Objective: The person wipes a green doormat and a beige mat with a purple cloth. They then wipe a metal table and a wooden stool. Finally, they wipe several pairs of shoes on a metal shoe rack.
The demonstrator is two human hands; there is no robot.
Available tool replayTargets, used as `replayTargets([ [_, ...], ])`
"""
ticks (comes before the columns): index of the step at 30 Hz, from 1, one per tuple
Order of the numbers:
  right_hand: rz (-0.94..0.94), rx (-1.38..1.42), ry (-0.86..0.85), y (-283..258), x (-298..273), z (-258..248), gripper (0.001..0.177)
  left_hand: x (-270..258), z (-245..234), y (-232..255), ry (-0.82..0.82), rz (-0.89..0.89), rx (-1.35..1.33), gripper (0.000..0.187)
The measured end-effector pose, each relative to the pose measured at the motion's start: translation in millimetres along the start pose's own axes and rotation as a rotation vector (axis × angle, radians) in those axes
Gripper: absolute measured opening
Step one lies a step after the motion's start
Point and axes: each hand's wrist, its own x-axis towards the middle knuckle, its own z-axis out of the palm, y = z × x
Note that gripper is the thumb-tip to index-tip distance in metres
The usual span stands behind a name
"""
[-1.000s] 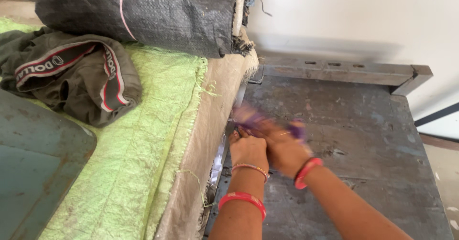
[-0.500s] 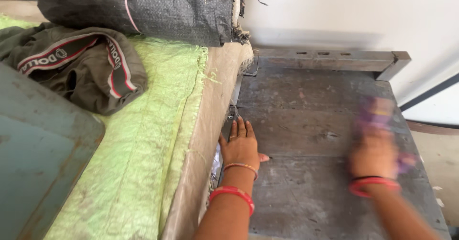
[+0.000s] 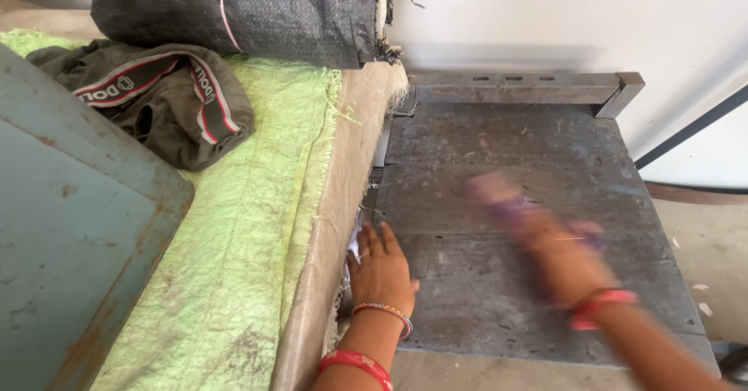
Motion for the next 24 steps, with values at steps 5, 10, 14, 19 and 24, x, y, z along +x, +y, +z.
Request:
replayTargets([
  [5,0.509,0.283,0.497,91,-64,48,0.066,-12,1,0,-0.138,-0.045,0.095,0.132],
  [10,0.390,-0.064,0.481,-30,-33,52,0.063,-7,9,6,-0.155,-0.056,0.208,0.128],
  [14,-0.342,0.260,0.421,-177,-32,-1,0.067,-11,9,6,-0.152,-0.072,0.209,0.120],
  [19,-0.525,0.364,0.496,-113,-60,7,0.069,-24,11,7,-0.139,-0.072,0.208,0.108],
  [24,0.207,0.225,0.417,43,-113,41,0.071,-41,34,-1,0.068,-0.029,0.219,0.100],
])
